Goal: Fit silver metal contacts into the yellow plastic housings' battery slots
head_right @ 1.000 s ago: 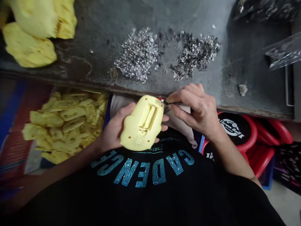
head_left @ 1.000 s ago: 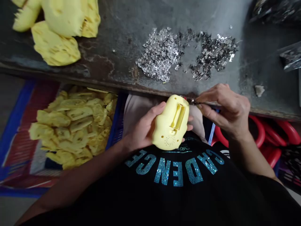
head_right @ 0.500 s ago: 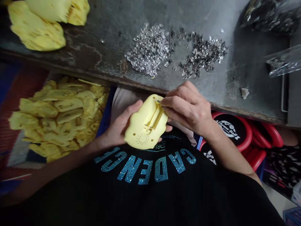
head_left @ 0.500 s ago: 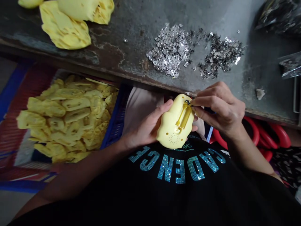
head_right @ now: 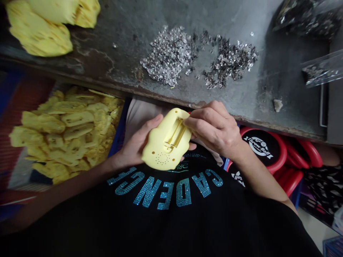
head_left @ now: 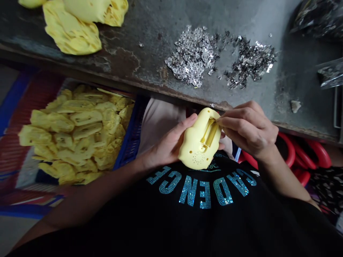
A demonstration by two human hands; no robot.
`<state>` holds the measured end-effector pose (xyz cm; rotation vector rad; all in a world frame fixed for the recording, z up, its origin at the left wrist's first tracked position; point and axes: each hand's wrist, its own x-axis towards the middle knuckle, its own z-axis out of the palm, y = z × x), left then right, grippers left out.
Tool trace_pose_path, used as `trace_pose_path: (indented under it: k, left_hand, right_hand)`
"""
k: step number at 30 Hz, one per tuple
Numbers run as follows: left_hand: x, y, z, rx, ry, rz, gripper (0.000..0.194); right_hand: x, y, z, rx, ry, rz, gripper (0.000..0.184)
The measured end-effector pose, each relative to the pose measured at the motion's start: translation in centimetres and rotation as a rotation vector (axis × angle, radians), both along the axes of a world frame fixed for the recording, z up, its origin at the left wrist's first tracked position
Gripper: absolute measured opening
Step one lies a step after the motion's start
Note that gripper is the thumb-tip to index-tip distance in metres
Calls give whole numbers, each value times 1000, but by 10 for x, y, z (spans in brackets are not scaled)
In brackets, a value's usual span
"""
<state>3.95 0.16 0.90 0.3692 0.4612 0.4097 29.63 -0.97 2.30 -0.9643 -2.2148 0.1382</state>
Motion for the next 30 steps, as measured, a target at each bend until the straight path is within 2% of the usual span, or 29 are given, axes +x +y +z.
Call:
trace_pose_path:
  k: [3, 5, 8, 11, 13, 16, 20, 25, 28, 30]
  left_hand:
    - [0, 1, -1, 3, -8, -6, 71]
    - [2, 0, -2, 10, -13, -9, 67]
    - [8, -2, -2, 57, 23, 99, 64]
    - [10, -8, -1, 164, 158, 266, 63]
    - [6, -13, 2, 263, 264, 305, 63]
    - [-7, -21, 5, 393, 336, 275, 64]
    - [-24, -26, 11, 480, 366, 184, 67]
    - [-24, -21, 5, 620, 387, 187, 58]
    - [-23, -18, -5, 609, 286, 195, 55]
    - [-27, -15, -11, 576, 177, 190, 57]
  right_hand:
    - [-1, -4, 0, 31, 10, -30, 25]
    - [-3, -6, 5, -7, 47, -85, 21]
    - [-5, -1, 17, -225, 128, -111, 15]
    - [-3, 9, 28, -457, 124, -13, 21]
    - [-2, 14, 31, -521, 120, 18, 20]
    - [-5, 14, 27, -510, 201, 3, 17]
    - [-10, 6, 15, -461, 322, -69, 17]
    - [-11, 2, 6, -404, 359, -90, 24]
    - [-8, 3, 1, -485, 456, -74, 24]
    - [-8, 5, -4, -613, 607, -80, 30]
